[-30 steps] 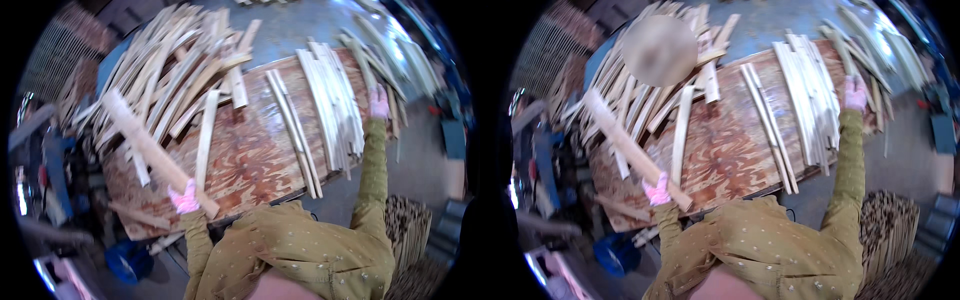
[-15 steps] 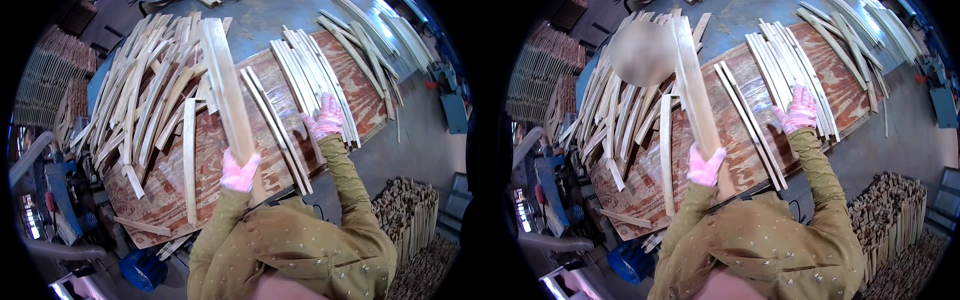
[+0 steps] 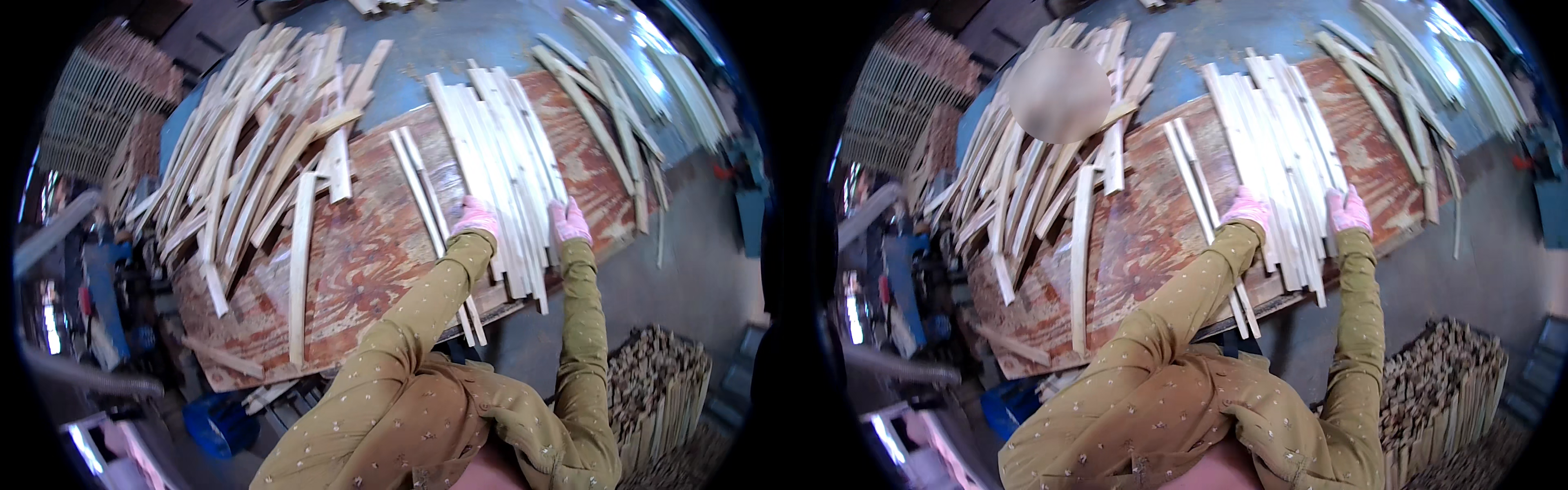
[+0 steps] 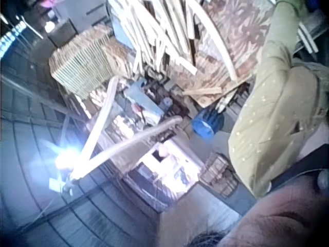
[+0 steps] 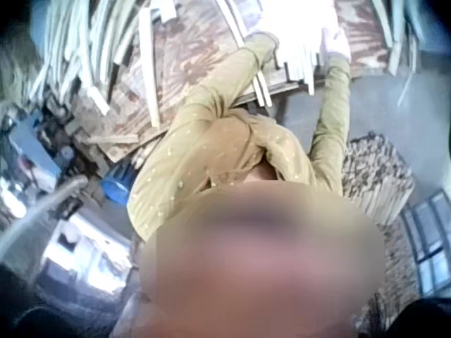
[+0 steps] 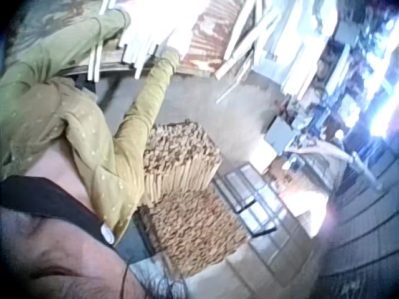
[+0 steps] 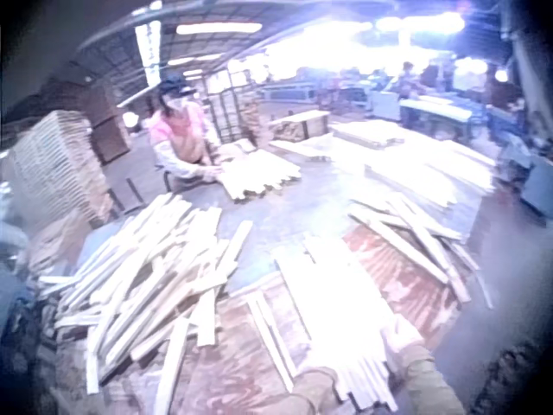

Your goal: The person sorts and organizes thin wooden strips on a workbench. They pick up individual strips from a disorganized pile, inspect them, and place them into a neat, aligned stack. The person wears pink gloves and handles the wood by hand throughout the process.

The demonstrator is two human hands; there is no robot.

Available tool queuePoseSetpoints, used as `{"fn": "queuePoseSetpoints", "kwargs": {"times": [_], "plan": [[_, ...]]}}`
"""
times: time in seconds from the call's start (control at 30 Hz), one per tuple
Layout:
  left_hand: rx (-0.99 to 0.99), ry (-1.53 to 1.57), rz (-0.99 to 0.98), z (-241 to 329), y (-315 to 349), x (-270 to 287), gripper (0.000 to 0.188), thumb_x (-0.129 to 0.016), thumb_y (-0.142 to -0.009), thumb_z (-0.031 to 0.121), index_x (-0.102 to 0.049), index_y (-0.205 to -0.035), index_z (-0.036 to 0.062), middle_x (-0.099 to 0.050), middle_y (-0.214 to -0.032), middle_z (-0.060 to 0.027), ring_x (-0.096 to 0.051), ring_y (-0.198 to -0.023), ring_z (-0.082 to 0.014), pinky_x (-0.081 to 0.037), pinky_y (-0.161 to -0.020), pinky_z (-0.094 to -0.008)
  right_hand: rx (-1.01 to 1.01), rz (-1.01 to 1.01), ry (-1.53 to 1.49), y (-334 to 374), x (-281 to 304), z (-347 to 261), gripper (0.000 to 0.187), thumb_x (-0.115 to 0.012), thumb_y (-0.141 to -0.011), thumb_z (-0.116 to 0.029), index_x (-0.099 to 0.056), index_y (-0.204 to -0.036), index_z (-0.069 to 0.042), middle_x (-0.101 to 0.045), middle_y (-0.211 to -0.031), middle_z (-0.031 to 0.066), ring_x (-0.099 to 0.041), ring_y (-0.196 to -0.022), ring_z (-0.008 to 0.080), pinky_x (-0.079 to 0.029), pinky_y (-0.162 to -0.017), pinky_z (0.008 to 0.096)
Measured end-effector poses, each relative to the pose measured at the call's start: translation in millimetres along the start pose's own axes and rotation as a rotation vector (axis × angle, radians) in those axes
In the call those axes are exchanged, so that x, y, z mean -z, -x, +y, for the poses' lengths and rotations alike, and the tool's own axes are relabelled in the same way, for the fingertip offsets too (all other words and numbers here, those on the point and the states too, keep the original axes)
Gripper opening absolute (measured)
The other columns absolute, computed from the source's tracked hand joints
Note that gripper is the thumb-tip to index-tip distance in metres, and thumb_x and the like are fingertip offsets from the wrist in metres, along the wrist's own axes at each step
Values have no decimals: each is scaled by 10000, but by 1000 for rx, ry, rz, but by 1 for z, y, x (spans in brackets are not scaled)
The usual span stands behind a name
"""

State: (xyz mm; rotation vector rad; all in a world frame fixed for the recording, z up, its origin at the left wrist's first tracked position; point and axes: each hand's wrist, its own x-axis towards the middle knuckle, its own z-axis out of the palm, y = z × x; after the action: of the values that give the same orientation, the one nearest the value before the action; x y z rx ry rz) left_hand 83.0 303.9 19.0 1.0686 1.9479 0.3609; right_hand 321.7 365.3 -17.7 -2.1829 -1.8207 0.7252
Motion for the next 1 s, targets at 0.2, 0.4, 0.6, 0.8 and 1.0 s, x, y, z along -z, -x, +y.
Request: {"fn": "queuePoseSetpoints", "kwargs": {"times": [0.2,0.4,0.6,0.8,1.0], "plan": [[-342,38,429,-87,68,81,473,-595,-894,251,-499,-1301,30,-639,-1103,-154,-608,-1045,-288,-474,-923,-359,135,133,-103,-5,-6,17,659,-604,-890,-417,-432,-1382,-12,-481,-1360,231,-499,-1228,349,-392,-1029,385],[411,-428,776,-318,156,146,736,-748,-743,375,-447,-1288,-18,-576,-1134,-248,-570,-1040,-391,-460,-909,-454,547,-163,-656,97,-45,-118,541,-637,-911,-239,-457,-1368,-12,-531,-1312,204,-510,-1225,285,-401,-1031,380],[-147,839,292,-285,196,108,504,-643,-902,232,-442,-1294,-14,-600,-1120,-107,-587,-995,-248,-476,-899,-348,403,-1262,-644,250,-174,-217,764,-682,-887,-277,-255,-1456,2,-455,-1392,163,-457,-1268,259,-367,-1058,362],[-428,872,357,-278,149,250,247,-530,-936,167,-626,-1059,-25,-657,-924,-108,-616,-860,-191,-513,-803,-315,188,-1131,-1272,287,-168,-302,474,-662,-891,-204,-514,-1280,21,-629,-1121,69,-587,-1035,174,-452,-931,329],[-6,-632,706,-368,31,393,762,-534,-862,581,-337,-1430,114,-514,-1334,-162,-503,-1207,-354,-351,-1043,-466,100,-1013,-1310,276,-155,-324,335,-618,-906,-139,-547,-1195,14,-635,-897,78,-605,-820,173,-512,-762,328]]}}
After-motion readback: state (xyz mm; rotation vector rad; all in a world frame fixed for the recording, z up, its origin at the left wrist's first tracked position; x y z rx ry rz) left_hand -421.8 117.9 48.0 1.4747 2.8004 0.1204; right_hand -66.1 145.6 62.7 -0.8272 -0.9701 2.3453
